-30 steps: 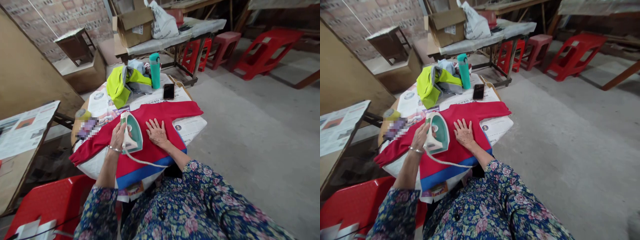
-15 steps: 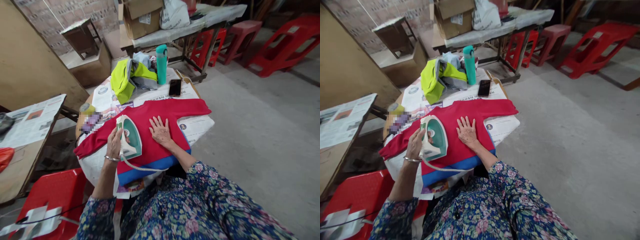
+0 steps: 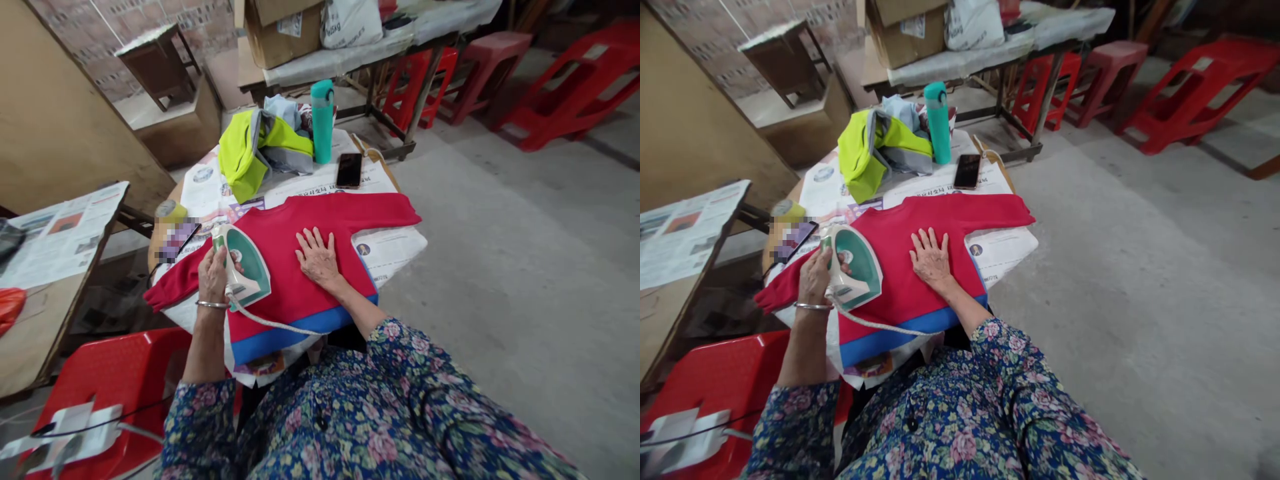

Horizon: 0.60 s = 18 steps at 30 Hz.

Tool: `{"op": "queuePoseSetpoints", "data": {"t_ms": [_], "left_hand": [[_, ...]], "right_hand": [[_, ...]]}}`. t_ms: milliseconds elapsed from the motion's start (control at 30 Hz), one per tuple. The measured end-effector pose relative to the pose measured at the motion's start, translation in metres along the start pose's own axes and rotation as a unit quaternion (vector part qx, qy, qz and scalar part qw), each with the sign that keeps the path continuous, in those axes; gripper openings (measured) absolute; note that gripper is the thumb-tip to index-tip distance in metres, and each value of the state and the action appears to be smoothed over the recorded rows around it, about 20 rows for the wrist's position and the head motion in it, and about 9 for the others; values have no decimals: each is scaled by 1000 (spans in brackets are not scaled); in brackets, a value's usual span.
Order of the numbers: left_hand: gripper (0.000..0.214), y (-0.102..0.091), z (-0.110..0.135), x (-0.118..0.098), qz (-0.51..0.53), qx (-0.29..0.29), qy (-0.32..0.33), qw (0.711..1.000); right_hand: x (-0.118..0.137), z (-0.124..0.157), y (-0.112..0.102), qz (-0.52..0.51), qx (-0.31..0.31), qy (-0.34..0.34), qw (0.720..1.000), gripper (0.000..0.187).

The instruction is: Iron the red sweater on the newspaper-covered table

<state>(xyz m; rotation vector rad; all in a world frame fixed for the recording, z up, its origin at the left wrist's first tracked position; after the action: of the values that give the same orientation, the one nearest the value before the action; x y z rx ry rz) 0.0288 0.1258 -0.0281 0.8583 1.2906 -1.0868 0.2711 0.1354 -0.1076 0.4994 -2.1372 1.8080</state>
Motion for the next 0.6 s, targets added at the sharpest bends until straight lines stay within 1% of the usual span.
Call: {"op": "queuePoseSetpoints", "data": {"t_ms": [100, 167, 267, 333, 400, 467, 600], "left_hand": [[29, -7, 23, 5, -22, 3, -4, 1000], [33, -8, 40, 9, -32, 15, -4, 999], [39, -5, 62, 11, -31, 43, 1, 999], [42, 2, 71, 13, -34, 70, -7, 997], [45, 13, 74, 14, -37, 104, -17, 994], [48, 27, 71, 12, -41, 141, -15, 989], [50, 58, 54, 2, -48, 214, 4, 976]], "right_hand": [[0, 1, 0, 0, 2, 1, 1000, 57], [1, 1, 0, 0, 2, 2, 1000, 57], [1, 2, -1, -2, -3, 0, 1000, 57], [1, 2, 0, -1, -5, -1, 1000, 58], [1, 2, 1, 0, -7, 1, 1000, 58], [-1, 2, 1, -1, -13, 11, 1000, 58], [-12, 3, -4, -9, -31, 65, 997, 58]]}}
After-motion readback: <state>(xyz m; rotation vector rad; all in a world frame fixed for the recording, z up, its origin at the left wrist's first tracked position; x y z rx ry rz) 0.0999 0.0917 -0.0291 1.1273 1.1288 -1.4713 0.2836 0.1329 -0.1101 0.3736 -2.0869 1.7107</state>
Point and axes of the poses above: each hand's wrist, its own z-axis away from the middle knuckle, its own y-axis out of the palm, x = y × z, the point moved 10 cm from there along -z, towards the middle knuckle, and after that the axes turned 3 degrees about y, right-handed, at the moved point
